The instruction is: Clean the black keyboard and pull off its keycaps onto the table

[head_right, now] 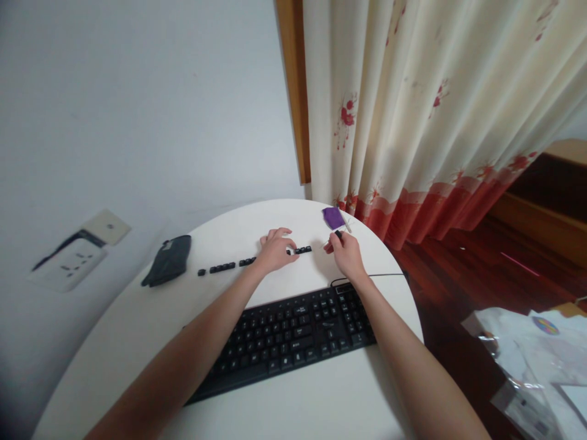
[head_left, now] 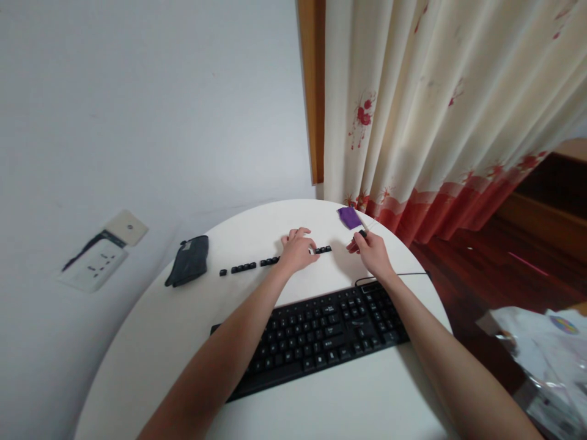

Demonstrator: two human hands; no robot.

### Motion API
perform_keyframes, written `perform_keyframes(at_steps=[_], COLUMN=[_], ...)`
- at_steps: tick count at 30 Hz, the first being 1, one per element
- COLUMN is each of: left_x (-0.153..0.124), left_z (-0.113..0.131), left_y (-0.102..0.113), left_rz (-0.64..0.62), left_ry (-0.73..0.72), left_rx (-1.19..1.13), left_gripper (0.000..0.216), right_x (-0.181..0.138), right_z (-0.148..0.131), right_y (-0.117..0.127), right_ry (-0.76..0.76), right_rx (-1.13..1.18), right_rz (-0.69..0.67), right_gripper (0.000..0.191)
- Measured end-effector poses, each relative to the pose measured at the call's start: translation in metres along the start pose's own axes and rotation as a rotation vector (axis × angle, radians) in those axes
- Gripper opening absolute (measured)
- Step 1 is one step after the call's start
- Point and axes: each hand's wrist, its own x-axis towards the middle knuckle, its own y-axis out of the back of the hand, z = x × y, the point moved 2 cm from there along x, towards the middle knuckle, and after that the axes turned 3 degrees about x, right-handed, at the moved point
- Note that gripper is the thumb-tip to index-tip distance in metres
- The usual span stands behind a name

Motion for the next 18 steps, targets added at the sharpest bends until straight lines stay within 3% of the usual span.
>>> perform_keyframes(at_steps=[11, 18], left_x=[0.0028, 0.0030], left_z=[0.0028, 0.0022], left_y=[0.0008, -0.0001], left_rz=[-0.104, -0.091], left_ry=[0.079, 0.060], left_rx=[0.034, 0.022], left_gripper=[0.012, 0.012], right_x=[-0.0003, -0.0012], right_z=[0.0001, -0.0020], right_y=[-0.0006, -0.0004], right_ry=[-0.012, -0.016], right_rx=[-0.006, -0.002], right_rz=[-0.010, -0.009], right_gripper=[0.035, 0.035])
